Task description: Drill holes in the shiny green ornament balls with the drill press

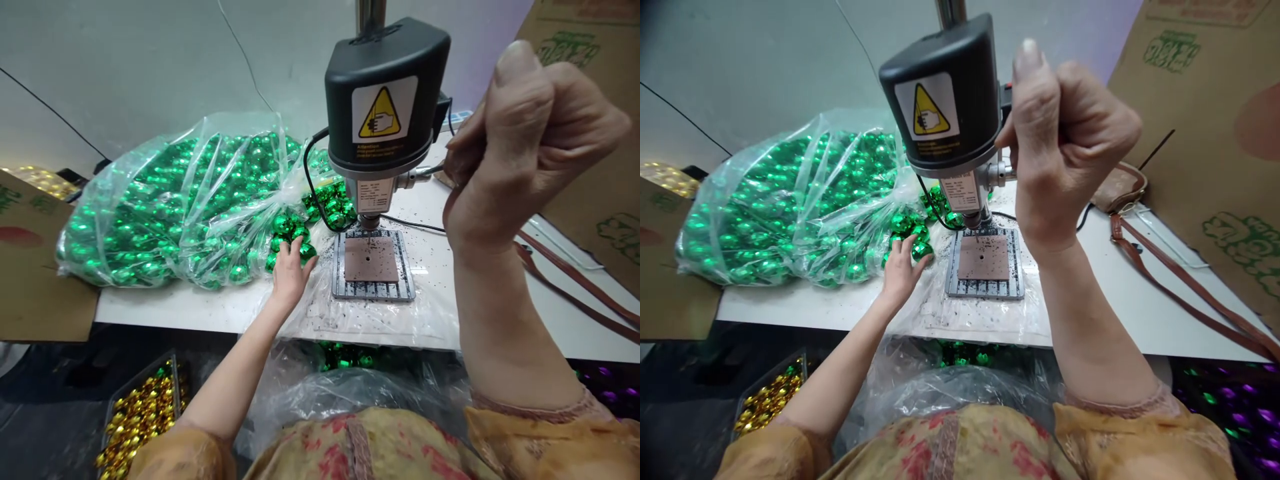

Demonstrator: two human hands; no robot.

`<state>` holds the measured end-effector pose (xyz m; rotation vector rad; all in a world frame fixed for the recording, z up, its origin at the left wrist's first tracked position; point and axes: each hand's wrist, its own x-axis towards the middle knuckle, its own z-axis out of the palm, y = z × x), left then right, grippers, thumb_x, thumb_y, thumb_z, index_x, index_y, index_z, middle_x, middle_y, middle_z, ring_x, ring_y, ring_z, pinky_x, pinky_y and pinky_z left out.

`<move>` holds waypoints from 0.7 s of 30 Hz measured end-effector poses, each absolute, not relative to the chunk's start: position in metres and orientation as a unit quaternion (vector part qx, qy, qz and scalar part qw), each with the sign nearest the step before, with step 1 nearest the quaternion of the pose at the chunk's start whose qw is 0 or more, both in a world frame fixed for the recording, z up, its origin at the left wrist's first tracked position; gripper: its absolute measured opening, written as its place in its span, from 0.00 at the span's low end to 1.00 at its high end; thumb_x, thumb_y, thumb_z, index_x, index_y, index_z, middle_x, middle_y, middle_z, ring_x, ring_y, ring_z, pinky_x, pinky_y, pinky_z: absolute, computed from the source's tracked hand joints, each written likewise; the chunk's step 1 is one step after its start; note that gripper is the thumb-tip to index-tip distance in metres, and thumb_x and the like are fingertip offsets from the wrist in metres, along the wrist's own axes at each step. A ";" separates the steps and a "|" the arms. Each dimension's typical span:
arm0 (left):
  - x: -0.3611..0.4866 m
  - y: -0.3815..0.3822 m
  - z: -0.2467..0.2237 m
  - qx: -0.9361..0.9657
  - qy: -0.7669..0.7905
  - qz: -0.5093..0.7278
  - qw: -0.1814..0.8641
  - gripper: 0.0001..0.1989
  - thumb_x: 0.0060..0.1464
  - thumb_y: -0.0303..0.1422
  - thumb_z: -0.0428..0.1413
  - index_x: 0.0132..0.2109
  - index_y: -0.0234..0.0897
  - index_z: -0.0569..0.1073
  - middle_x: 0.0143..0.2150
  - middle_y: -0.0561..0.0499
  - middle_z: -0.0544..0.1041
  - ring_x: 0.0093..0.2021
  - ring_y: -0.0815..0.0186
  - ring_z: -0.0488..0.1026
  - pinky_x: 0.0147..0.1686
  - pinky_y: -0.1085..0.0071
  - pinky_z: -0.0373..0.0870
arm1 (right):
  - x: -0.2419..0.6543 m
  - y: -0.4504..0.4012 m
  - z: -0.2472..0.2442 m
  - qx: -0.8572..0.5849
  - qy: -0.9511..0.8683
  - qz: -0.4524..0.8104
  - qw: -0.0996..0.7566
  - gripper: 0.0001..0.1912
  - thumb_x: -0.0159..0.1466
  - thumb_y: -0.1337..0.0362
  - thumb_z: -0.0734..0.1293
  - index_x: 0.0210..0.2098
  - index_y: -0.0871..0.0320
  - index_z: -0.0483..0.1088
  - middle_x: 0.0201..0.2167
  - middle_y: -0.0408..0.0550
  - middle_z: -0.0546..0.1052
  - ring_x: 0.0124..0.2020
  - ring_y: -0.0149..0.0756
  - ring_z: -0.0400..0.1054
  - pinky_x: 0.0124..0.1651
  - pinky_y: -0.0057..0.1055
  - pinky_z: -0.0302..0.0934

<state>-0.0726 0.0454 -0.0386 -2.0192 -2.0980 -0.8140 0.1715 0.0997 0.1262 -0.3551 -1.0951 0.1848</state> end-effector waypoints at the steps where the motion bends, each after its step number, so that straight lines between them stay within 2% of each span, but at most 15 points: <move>1: -0.076 0.055 -0.041 -0.666 -0.702 -0.251 0.038 0.21 0.54 0.30 0.64 0.55 0.40 0.74 0.46 0.44 0.69 0.44 0.54 0.74 0.43 0.60 0.74 | 0.172 0.100 0.127 -0.172 -0.516 0.088 0.835 0.21 0.66 0.70 0.64 0.16 0.59 0.64 0.14 0.39 0.59 0.19 0.21 0.54 0.30 0.30 0.48; 3: -0.079 0.064 -0.047 -0.682 -0.690 -0.242 -0.010 0.22 0.50 0.25 0.65 0.53 0.40 0.75 0.47 0.45 0.68 0.43 0.56 0.74 0.45 0.59 0.74 | 0.172 0.099 0.127 -0.184 -0.515 0.092 0.832 0.20 0.65 0.70 0.64 0.16 0.59 0.65 0.14 0.38 0.59 0.19 0.20 0.53 0.29 0.30 0.48; 5: -0.078 0.064 -0.049 -0.692 -0.658 -0.291 -0.063 0.22 0.50 0.25 0.63 0.53 0.42 0.75 0.49 0.46 0.67 0.45 0.59 0.73 0.47 0.59 0.74 | 0.172 0.098 0.127 -0.189 -0.518 0.091 0.829 0.20 0.66 0.68 0.64 0.17 0.59 0.66 0.14 0.37 0.60 0.18 0.18 0.54 0.28 0.29 0.48; 7: -0.071 0.060 -0.047 -0.669 -0.617 -0.386 -0.152 0.20 0.54 0.31 0.62 0.55 0.43 0.74 0.51 0.46 0.67 0.45 0.62 0.73 0.47 0.63 0.75 | 0.172 0.096 0.126 -0.190 -0.524 0.089 0.826 0.19 0.66 0.66 0.64 0.18 0.60 0.66 0.14 0.36 0.62 0.18 0.17 0.55 0.28 0.27 0.50; 9: -0.058 0.056 -0.040 -0.609 -0.559 -0.479 -0.296 0.18 0.59 0.38 0.58 0.56 0.44 0.72 0.52 0.47 0.69 0.43 0.65 0.74 0.42 0.66 0.77 | 0.171 0.095 0.125 -0.187 -0.526 0.088 0.825 0.19 0.66 0.66 0.64 0.18 0.60 0.66 0.15 0.35 0.63 0.18 0.15 0.56 0.28 0.26 0.51; 11: -0.043 0.056 -0.034 -0.527 -0.492 -0.533 -0.442 0.19 0.62 0.43 0.54 0.57 0.44 0.70 0.49 0.47 0.73 0.38 0.67 0.75 0.37 0.68 0.77 | 0.170 0.093 0.125 -0.188 -0.521 0.090 0.828 0.19 0.66 0.65 0.64 0.18 0.61 0.66 0.15 0.35 0.63 0.18 0.14 0.55 0.28 0.25 0.51; 13: -0.030 0.058 -0.030 -0.463 -0.450 -0.551 -0.529 0.21 0.61 0.45 0.56 0.58 0.43 0.69 0.45 0.48 0.76 0.33 0.68 0.76 0.32 0.71 0.75 | 0.170 0.093 0.125 -0.192 -0.518 0.091 0.829 0.19 0.66 0.65 0.63 0.18 0.61 0.65 0.15 0.35 0.62 0.18 0.14 0.55 0.27 0.25 0.51; 16: -0.017 0.062 -0.032 -0.452 -0.443 -0.532 -0.563 0.30 0.52 0.42 0.66 0.59 0.42 0.68 0.43 0.50 0.77 0.28 0.70 0.75 0.25 0.75 0.69 | 0.169 0.092 0.125 -0.202 -0.522 0.084 0.825 0.20 0.66 0.64 0.64 0.18 0.60 0.64 0.15 0.35 0.60 0.18 0.14 0.54 0.26 0.24 0.51; 18: -0.014 0.066 -0.036 -0.473 -0.455 -0.516 -0.550 0.32 0.49 0.42 0.69 0.59 0.41 0.68 0.41 0.50 0.78 0.26 0.72 0.73 0.22 0.77 0.66 | 0.170 0.090 0.126 -0.214 -0.527 0.079 0.819 0.20 0.67 0.63 0.63 0.18 0.59 0.63 0.15 0.34 0.60 0.17 0.14 0.53 0.25 0.23 0.52; 21: -0.011 0.071 -0.045 -0.503 -0.471 -0.515 -0.510 0.30 0.50 0.44 0.68 0.56 0.39 0.70 0.40 0.49 0.79 0.30 0.70 0.76 0.26 0.76 0.69 | 0.171 0.087 0.128 -0.230 -0.534 0.094 0.808 0.20 0.67 0.66 0.62 0.18 0.59 0.62 0.15 0.33 0.60 0.17 0.13 0.53 0.27 0.22 0.54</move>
